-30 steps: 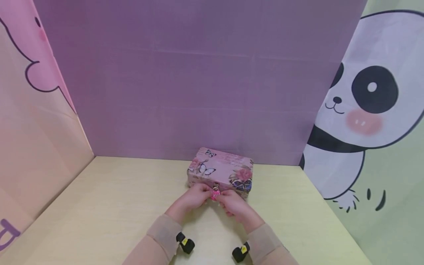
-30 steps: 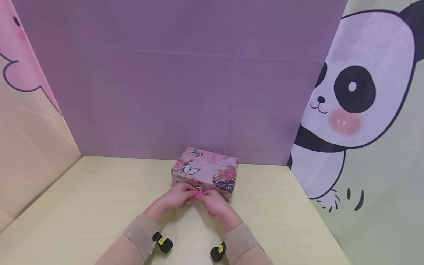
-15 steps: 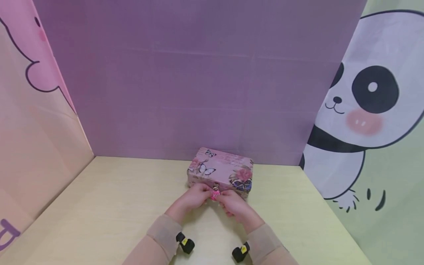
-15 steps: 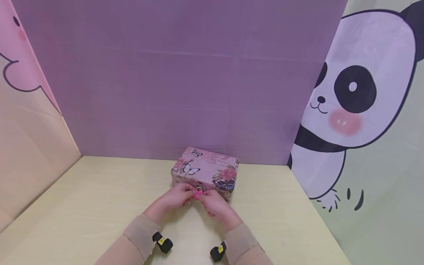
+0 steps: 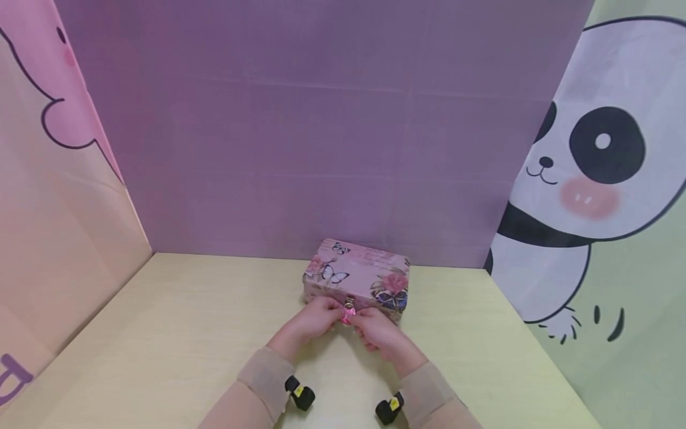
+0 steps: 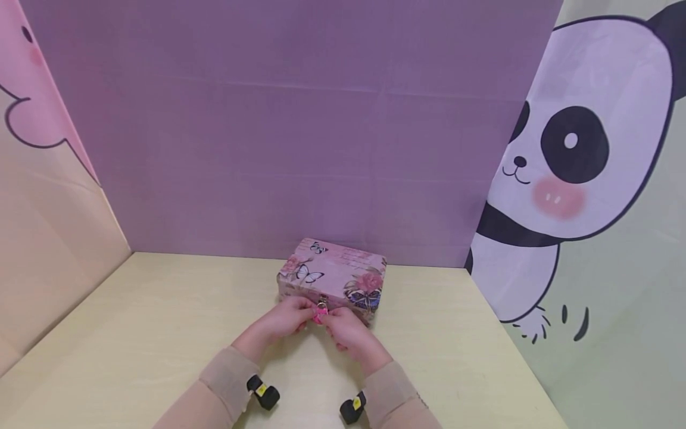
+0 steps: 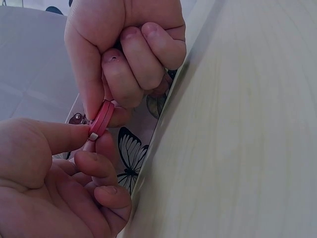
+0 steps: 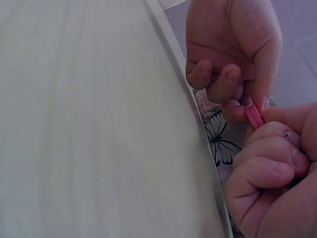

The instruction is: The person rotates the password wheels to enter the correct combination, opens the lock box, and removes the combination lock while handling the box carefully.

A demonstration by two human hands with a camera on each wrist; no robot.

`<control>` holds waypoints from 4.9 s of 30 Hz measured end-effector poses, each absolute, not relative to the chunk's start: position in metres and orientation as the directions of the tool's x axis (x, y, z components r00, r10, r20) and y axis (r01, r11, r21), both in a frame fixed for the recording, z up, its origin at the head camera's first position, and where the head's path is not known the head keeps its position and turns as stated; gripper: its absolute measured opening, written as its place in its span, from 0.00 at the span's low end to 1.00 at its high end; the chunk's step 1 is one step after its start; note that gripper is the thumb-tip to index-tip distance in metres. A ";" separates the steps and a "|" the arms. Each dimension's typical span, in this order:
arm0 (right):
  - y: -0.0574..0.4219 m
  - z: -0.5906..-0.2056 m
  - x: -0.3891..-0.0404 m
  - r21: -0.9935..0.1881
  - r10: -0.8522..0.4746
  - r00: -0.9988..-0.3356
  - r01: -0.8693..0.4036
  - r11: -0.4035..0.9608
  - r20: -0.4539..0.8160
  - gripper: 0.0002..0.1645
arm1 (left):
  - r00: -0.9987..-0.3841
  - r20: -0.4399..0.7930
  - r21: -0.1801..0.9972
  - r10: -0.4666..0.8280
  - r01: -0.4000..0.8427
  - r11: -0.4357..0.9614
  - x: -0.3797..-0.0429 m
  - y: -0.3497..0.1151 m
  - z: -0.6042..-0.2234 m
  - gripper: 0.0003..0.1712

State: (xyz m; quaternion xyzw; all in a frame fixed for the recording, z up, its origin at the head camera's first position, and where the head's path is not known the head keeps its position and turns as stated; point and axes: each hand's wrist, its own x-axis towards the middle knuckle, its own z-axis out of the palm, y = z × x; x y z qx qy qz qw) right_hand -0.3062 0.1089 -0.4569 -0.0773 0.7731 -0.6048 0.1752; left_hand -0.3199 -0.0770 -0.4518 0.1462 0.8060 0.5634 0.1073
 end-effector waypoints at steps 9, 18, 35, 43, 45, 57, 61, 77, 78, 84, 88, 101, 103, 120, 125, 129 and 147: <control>0.109 -0.458 -0.307 -0.960 -0.339 -0.923 0.092 0.264 -0.182 0.17 | -0.932 -0.013 0.944 0.362 0.108 0.312 -0.320 -0.077 -0.451 0.11; 0.110 -0.458 -0.306 -0.957 -0.322 -0.930 0.088 0.277 -0.178 0.16 | -0.932 -0.003 0.940 0.364 0.122 0.319 -0.319 -0.078 -0.451 0.11; 0.125 -0.435 -0.302 -0.892 -0.270 -0.956 -0.016 0.452 -0.119 0.21 | -0.937 -0.008 0.945 0.349 0.106 0.308 -0.320 -0.077 -0.453 0.10; 0.125 -0.424 -0.294 -0.815 -0.318 -0.948 -0.192 0.546 0.010 0.16 | -0.944 -0.019 0.947 0.330 0.089 0.308 -0.320 -0.077 -0.454 0.10; 0.124 -0.424 -0.293 -0.803 -0.322 -0.946 -0.222 0.552 0.040 0.15 | -0.945 -0.022 0.947 0.326 0.084 0.309 -0.321 -0.077 -0.454 0.10; 0.125 -0.424 -0.293 -0.799 -0.315 -0.948 -0.224 0.558 0.046 0.16 | -0.944 -0.028 0.948 0.329 0.079 0.307 -0.320 -0.077 -0.454 0.10; 0.125 -0.427 -0.294 -0.821 -0.315 -0.949 -0.177 0.542 -0.003 0.19 | -0.942 -0.031 0.948 0.335 0.078 0.307 -0.320 -0.077 -0.452 0.11; 0.119 -0.444 -0.303 -0.920 -0.318 -0.943 -0.034 0.390 -0.100 0.15 | -0.938 -0.014 0.945 0.347 0.102 0.312 -0.321 -0.077 -0.453 0.11; 0.118 -0.444 -0.303 -0.924 -0.316 -0.943 -0.027 0.380 -0.102 0.15 | -0.938 -0.016 0.944 0.347 0.100 0.313 -0.321 -0.077 -0.453 0.11; 0.116 -0.448 -0.303 -0.936 -0.291 -0.947 0.022 0.352 -0.132 0.12 | -0.937 -0.025 0.945 0.347 0.091 0.314 -0.321 -0.077 -0.454 0.11; 0.114 -0.451 -0.304 -0.935 -0.278 -0.950 0.033 0.353 -0.139 0.12 | -0.934 -0.017 0.943 0.356 0.103 0.316 -0.320 -0.077 -0.453 0.11; 0.110 -0.457 -0.306 -0.944 -0.282 -0.951 0.029 0.329 -0.127 0.12 | -0.933 0.002 0.938 0.360 0.127 0.322 -0.320 -0.077 -0.452 0.11; 0.110 -0.458 -0.306 -0.945 -0.287 -0.950 0.026 0.326 -0.125 0.12 | -0.934 0.002 0.938 0.358 0.126 0.323 -0.320 -0.077 -0.452 0.11; 0.109 -0.459 -0.306 -0.941 -0.288 -0.949 0.025 0.337 -0.128 0.16 | -0.931 0.014 0.942 0.364 0.135 0.308 -0.320 -0.076 -0.452 0.11; 0.109 -0.458 -0.306 -0.941 -0.288 -0.947 0.035 0.335 -0.138 0.17 | -0.931 0.009 0.943 0.365 0.129 0.306 -0.321 -0.076 -0.453 0.11; 0.108 -0.457 -0.305 -0.944 -0.288 -0.947 0.039 0.329 -0.140 0.17 | -0.932 0.005 0.944 0.363 0.125 0.307 -0.320 -0.076 -0.454 0.11; 0.114 -0.448 -0.305 -0.946 -0.258 -0.951 0.087 0.312 -0.172 0.17 | -0.933 -0.024 0.948 0.360 0.093 0.305 -0.320 -0.078 -0.452 0.10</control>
